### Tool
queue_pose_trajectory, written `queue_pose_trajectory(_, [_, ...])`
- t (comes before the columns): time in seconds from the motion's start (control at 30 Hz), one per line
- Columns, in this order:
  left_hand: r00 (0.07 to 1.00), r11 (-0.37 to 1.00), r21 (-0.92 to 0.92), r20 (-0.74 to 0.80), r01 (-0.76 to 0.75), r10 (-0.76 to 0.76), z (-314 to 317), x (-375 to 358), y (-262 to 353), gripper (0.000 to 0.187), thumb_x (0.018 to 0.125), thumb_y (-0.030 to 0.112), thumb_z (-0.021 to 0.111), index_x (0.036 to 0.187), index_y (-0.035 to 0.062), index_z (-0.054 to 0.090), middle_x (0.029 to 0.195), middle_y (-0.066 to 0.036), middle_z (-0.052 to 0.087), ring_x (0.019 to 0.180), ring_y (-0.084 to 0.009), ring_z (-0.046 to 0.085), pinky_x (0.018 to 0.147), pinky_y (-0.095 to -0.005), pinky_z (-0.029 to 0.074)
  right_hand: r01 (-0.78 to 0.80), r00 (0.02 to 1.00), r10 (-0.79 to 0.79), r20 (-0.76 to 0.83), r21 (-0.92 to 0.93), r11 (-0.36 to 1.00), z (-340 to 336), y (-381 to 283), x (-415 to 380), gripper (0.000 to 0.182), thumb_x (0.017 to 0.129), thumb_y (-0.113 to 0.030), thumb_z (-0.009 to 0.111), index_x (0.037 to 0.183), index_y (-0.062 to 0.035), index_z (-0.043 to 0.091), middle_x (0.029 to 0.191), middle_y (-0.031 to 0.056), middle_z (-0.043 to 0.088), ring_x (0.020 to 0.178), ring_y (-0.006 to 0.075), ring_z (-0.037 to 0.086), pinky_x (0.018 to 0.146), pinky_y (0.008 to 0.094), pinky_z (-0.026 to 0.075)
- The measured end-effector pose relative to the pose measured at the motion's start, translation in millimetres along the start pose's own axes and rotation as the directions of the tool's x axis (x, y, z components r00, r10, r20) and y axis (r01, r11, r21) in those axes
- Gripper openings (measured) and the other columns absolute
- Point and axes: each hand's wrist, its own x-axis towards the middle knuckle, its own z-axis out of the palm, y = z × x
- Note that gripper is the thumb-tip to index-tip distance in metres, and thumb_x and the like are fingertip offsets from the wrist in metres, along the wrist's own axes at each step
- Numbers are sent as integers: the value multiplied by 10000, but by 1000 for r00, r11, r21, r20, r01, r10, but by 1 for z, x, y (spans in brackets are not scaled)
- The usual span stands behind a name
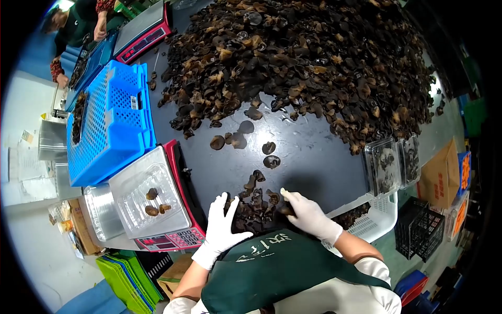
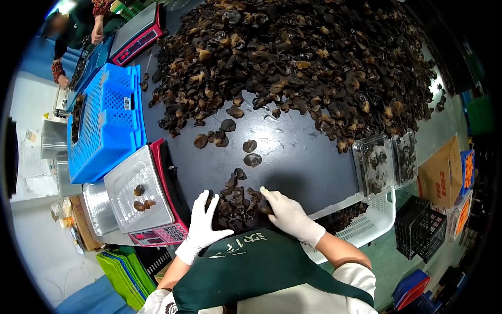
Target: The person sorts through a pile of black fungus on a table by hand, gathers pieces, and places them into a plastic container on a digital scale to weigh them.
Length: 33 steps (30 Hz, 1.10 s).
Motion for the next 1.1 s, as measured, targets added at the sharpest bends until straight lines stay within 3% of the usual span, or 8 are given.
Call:
queue_pose_trajectory(0.13, [998, 1000, 19, -67, 11, -9, 1, -9, 2, 1064, 625, 530, 798, 1461, 60, 338, 1500, -299, 218, 1360, -501, 228, 1114, -568, 199, 1, 994, -23, 105, 205, 979, -38, 15, -15, 317, 752, -94, 667, 1067, -56, 657, 994, 144, 647, 938, 333, 626, 827, 379, 514])
queue_pose_trajectory(0.23, [989, 990, 77, -106, 114, -106, 3, -22, 3, 1133, 603, 498, 830, 1483, 53, 273, 1510, -313, 165, 1386, -509, 162, 1121, -575, 183, -67, 848, 138, 511, -155, 986, -84, 7, -31, 376, 692, -201, 708, 1036, -49, 698, 927, 131, 683, 885, 324, 643, 820, 399, 510])
queue_pose_trajectory(0.33, [966, 970, -103, -110, 222, -233, 16, -36, -1, 1188, 578, 435, 865, 1500, 57, 218, 1520, -312, 118, 1392, -509, 139, 1135, -561, 169, -8, 952, 103, 288, -314, 949, -72, 12, -36, 470, 665, -216, 744, 1104, -66, 674, 925, 106, 654, 906, 284, 619, 858, 369, 474])
queue_pose_trajectory(0.47, [946, 942, -164, -93, 294, -311, 25, -36, -4, 1297, 544, 398, 891, 1518, 60, 104, 1514, -358, 22, 1409, -514, 70, 1141, -558, 154, 144, 989, -128, 70, -308, 940, -50, -4, 0, 846, 613, -319, 821, 1352, -85, 483, 1312, 170, 480, 1206, 357, 451, 1031, 442, 368])
queue_pose_trajectory(0.57, [933, 937, -43, -84, 347, -349, 28, -23, -5, 1421, 457, 502, 893, 1521, 60, 60, 1499, -391, -9, 1401, -542, 27, 1138, -583, 130, 75, 997, -78, 3, -319, 945, -24, -1, 43, 1054, 555, -436, 855, 1429, -85, 383, 1457, 241, 309, 1355, 452, 262, 1127, 561, 186])
queue_pose_trajectory(0.67, [928, 925, 81, -64, 372, -368, 28, -6, -10, 1520, 400, 631, 866, 1521, 47, 22, 1506, -382, -38, 1409, -528, 19, 1128, -594, 126, 216, 960, -254, -117, -263, 940, -6, 1, 78, 1067, 532, -494, 846, 1405, -59, 413, 1465, 248, 317, 1354, 471, 275, 1121, 578, 185])
queue_pose_trajectory(0.87, [965, 965, 64, -80, 254, -248, 23, 17, -24, 1501, 432, 594, 871, 1493, -41, 19, 1526, -324, 90, 1417, -503, 57, 1131, -596, 72, 518, 836, -543, -75, -219, 827, 28, -13, 113, 991, 618, -610, 730, 1381, -50, 438, 1391, 204, 438, 1295, 391, 378, 1101, 555, 215])
queue_pose_trajectory(1.1, [979, 978, -147, -115, 151, -168, 28, -13, -24, 1375, 510, 505, 881, 1494, -26, 79, 1504, -299, 175, 1392, -499, 149, 1135, -548, 185, 572, 819, -564, 105, -223, 789, 18, -22, 97, 952, 619, -626, 716, 1369, -91, 477, 1366, 161, 481, 1297, 377, 379, 1108, 585, 198])
